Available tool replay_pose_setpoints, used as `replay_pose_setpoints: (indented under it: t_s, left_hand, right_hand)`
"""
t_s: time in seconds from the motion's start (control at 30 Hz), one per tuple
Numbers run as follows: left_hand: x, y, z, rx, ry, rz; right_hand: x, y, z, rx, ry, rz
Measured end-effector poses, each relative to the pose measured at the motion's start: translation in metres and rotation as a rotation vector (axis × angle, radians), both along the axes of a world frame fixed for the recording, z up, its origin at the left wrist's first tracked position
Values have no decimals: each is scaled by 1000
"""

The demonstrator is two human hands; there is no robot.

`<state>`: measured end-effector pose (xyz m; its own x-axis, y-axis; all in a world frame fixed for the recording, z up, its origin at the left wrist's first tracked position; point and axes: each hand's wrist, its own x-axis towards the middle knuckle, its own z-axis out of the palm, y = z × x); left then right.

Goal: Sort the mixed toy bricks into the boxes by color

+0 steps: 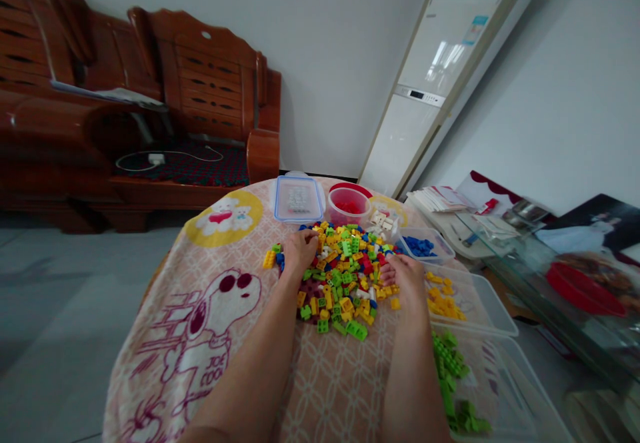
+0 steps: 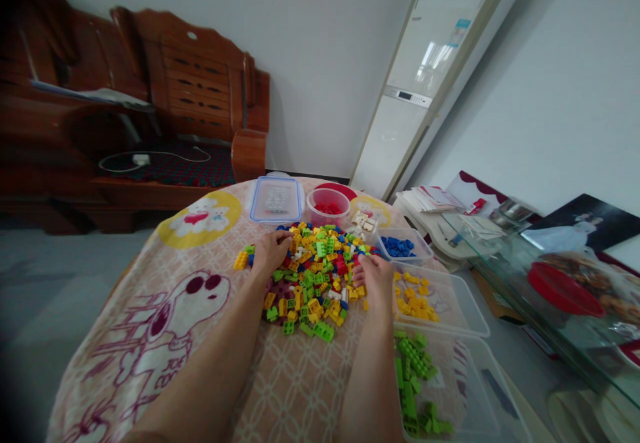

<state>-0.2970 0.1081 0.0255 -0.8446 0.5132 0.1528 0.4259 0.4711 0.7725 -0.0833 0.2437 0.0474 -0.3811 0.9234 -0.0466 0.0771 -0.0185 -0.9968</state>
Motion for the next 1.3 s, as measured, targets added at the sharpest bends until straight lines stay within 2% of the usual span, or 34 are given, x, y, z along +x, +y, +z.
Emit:
replay_pose_setpoints:
  t_s: [0.1, 0.17, 0.3, 0.4, 0.47, 0.57, 0.73, 0.83, 0.97, 1.1, 1.23, 1.3]
  left_hand:
    - [1, 0, 1, -2, -1, 5]
    - [1, 0, 1, -4, -3, 5]
    - [2, 0, 2, -9, -5, 10]
    - [3, 0, 2, -23, 3, 16]
    - [3, -1, 2, -28, 2, 16]
    - [3, -1, 2, -19, -2, 15]
    - [3, -1, 3, -9, -1, 9]
    - [3, -1, 3, -16, -5, 14]
    - [3, -1, 3, -18, -7, 12]
    - [2, 0, 4, -18, -9, 13]
    - [2, 0, 4, -19, -11, 3]
    - [2, 0, 4, -16, -12, -4]
  right_hand:
    - [-1, 11, -9, -106, 215, -195]
    - [1, 18, -13, -120, 343, -270]
    - [4, 26, -17, -35, 531, -351]
    - [4, 24, -13, 2, 522, -376]
    - [5, 19, -7, 9, 428, -301]
    - [8, 8, 5, 33, 211, -98]
    - [14, -7, 21, 119, -292, 204]
    - [14, -13, 22, 137, -565, 351]
    - [10, -20, 19, 110, -750, 516]
    - [0, -23, 14, 203, -844, 524]
    - [-4, -20, 13, 365, -870, 395]
    - [-1, -17, 15, 391, -877, 358]
